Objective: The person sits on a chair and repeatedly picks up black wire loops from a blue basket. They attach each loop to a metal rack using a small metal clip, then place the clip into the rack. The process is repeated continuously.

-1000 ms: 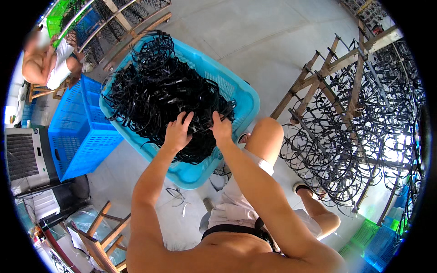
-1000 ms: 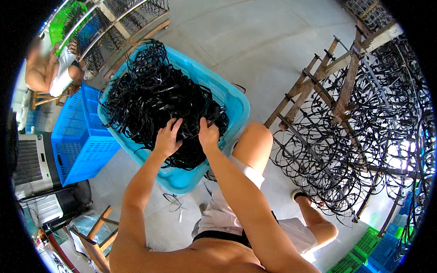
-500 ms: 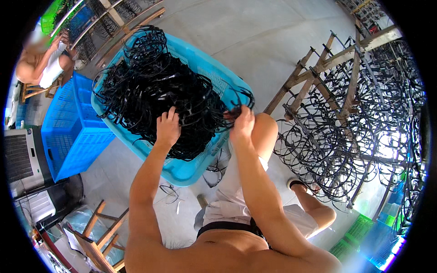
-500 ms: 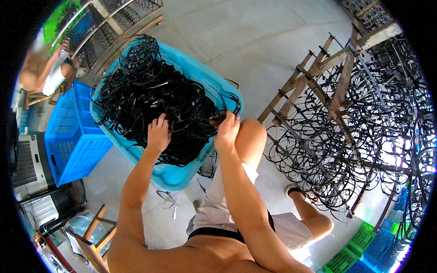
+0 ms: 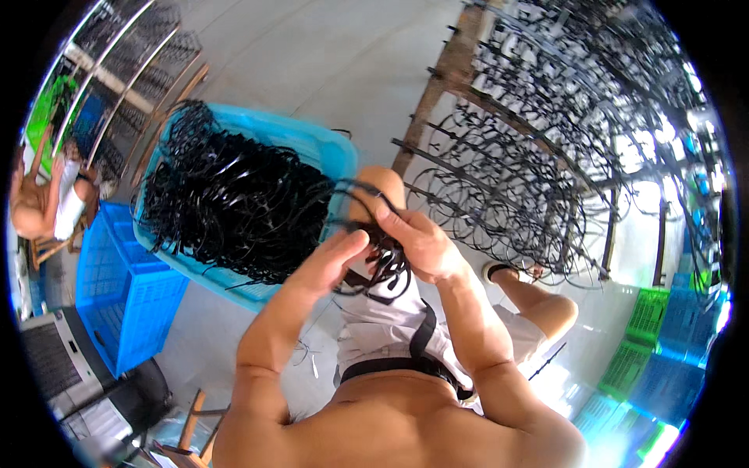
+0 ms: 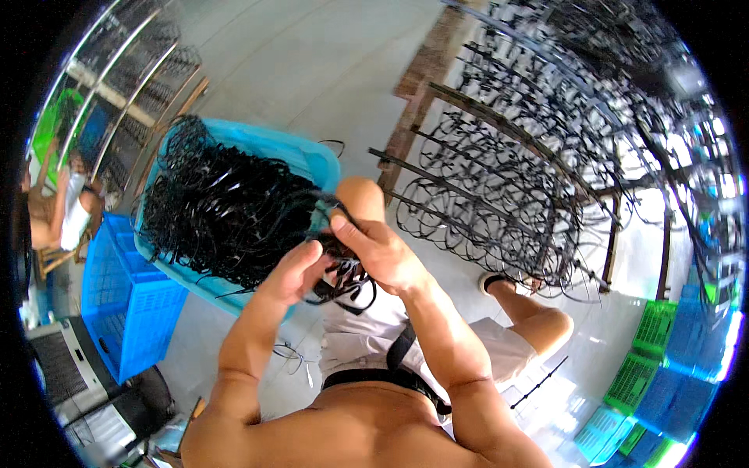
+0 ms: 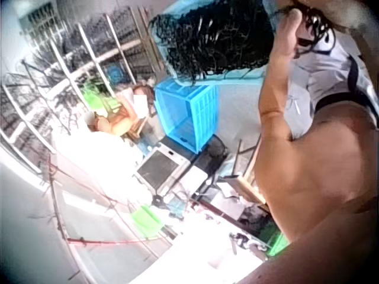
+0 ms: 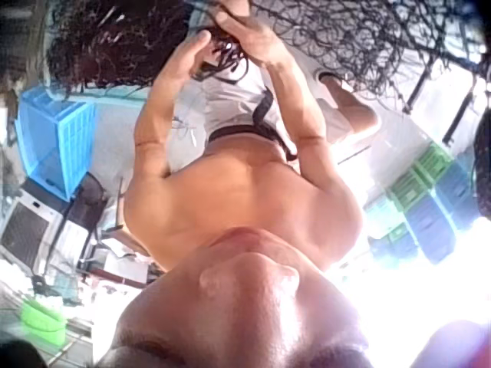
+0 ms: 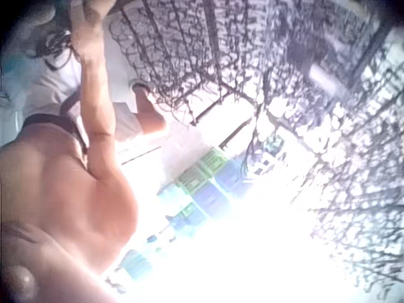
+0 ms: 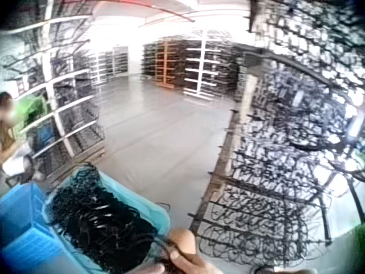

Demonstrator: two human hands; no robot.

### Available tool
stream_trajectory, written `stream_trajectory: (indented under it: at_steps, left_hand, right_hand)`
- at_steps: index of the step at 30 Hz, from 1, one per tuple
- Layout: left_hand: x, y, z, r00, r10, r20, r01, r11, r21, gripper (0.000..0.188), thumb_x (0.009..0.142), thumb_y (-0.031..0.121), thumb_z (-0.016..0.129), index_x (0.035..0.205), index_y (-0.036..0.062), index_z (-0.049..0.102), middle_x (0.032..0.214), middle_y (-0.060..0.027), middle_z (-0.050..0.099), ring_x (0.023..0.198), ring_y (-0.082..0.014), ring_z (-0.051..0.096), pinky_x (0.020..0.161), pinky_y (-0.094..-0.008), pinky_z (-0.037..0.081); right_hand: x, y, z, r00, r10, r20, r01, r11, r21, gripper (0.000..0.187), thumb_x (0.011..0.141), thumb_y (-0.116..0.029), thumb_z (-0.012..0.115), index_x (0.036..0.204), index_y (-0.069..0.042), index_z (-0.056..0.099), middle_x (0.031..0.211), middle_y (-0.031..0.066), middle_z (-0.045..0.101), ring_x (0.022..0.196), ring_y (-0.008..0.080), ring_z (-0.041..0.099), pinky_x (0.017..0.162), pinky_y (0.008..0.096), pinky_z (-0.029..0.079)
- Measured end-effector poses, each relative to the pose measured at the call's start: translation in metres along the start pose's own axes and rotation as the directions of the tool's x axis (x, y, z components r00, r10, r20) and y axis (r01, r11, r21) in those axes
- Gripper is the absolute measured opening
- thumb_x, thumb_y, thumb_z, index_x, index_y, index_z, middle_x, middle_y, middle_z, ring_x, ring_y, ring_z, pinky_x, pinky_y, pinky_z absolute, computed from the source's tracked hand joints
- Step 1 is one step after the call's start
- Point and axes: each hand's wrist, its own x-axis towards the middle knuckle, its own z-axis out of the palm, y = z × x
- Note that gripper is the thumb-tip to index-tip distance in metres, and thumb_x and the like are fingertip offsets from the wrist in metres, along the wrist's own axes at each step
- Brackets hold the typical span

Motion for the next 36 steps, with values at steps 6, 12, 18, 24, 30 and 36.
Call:
stream_trajectory:
  at_steps: [6, 12, 18, 24, 30, 36]
  left_hand:
    - [0.063, -0.033, 0.095, 0.969, 0.186, -0.161, -0.243, 0.822, -0.515, 0.026, 0.088, 0.017, 0.057, 0.111, 0.0039, 0.056, 0.125, -0.0163, 0.055, 0.122, -0.029, 0.047, 0.105, -0.0422, 0.035]
    - [0.089, -0.092, 0.159, 0.964, 0.265, -0.033, -0.267, 0.956, -0.124, 0.014, 0.086, 0.007, 0.056, 0.097, -0.0002, 0.06, 0.11, -0.0149, 0.062, 0.108, -0.0239, 0.055, 0.096, -0.0374, 0.041]
    - [0.107, -0.121, 0.19, 0.973, 0.115, 0.2, -0.098, 0.991, -0.091, 0.009, 0.09, 0.005, 0.054, 0.099, 0.0053, 0.052, 0.095, -0.0095, 0.063, 0.102, -0.0252, 0.059, 0.1, -0.0416, 0.037]
    - [0.107, -0.123, 0.254, 0.895, 0.032, 0.446, -0.289, 0.803, 0.522, 0.005, 0.085, 0.0, 0.06, 0.09, 0.0013, 0.059, 0.088, -0.0073, 0.064, 0.102, -0.0268, 0.059, 0.098, -0.0422, 0.038]
    - [0.114, -0.152, 0.222, 0.736, 0.108, 0.668, -0.535, 0.697, 0.478, 0.019, 0.079, -0.006, 0.061, 0.092, 0.0032, 0.052, 0.085, -0.011, 0.062, 0.08, -0.0193, 0.06, 0.082, -0.0358, 0.049]
    - [0.148, -0.18, 0.215, 0.889, 0.249, 0.384, -0.456, 0.414, 0.788, 0.028, 0.086, 0.001, 0.059, 0.113, 0.0045, 0.052, 0.072, -0.003, 0.056, 0.058, -0.0087, 0.051, 0.053, -0.0223, 0.042]
  right_hand:
    - [-0.078, 0.027, -0.055, 0.8, -0.581, -0.154, 0.505, 0.788, -0.352, 0.037, 0.095, -0.02, 0.055, 0.122, 0.005, 0.048, 0.109, 0.0103, 0.057, 0.097, 0.0145, 0.054, 0.086, 0.0274, 0.044]
    - [-0.146, 0.045, -0.116, 0.461, -0.846, -0.269, 0.39, 0.465, -0.795, 0.015, 0.084, -0.012, 0.065, 0.096, -0.003, 0.061, 0.096, 0.0121, 0.056, 0.094, 0.0285, 0.054, 0.084, 0.0369, 0.044]
    - [-0.207, 0.073, -0.134, 0.286, -0.877, -0.387, 0.642, 0.475, -0.602, 0.009, 0.093, -0.007, 0.051, 0.098, -0.001, 0.046, 0.094, 0.0122, 0.054, 0.092, 0.0223, 0.053, 0.089, 0.0344, 0.043]
    - [-0.246, 0.074, -0.152, 0.25, -0.779, -0.575, 0.938, 0.343, -0.058, 0.013, 0.1, -0.015, 0.041, 0.102, -0.002, 0.038, 0.077, 0.0046, 0.048, 0.072, 0.0123, 0.05, 0.07, 0.0269, 0.045]
    - [-0.331, 0.026, -0.194, 0.108, -0.436, -0.893, 0.852, 0.504, -0.144, 0.02, 0.097, -0.015, 0.044, 0.096, 0.001, 0.057, 0.062, -0.0002, 0.05, 0.044, 0.0047, 0.033, 0.042, 0.0201, 0.027]
    - [-0.312, 0.007, -0.249, -0.141, -0.492, -0.859, 0.629, 0.626, -0.461, 0.019, 0.096, -0.02, 0.049, 0.099, -0.003, 0.058, 0.078, -0.0007, 0.06, 0.061, 0.0027, 0.043, 0.053, 0.0174, 0.033]
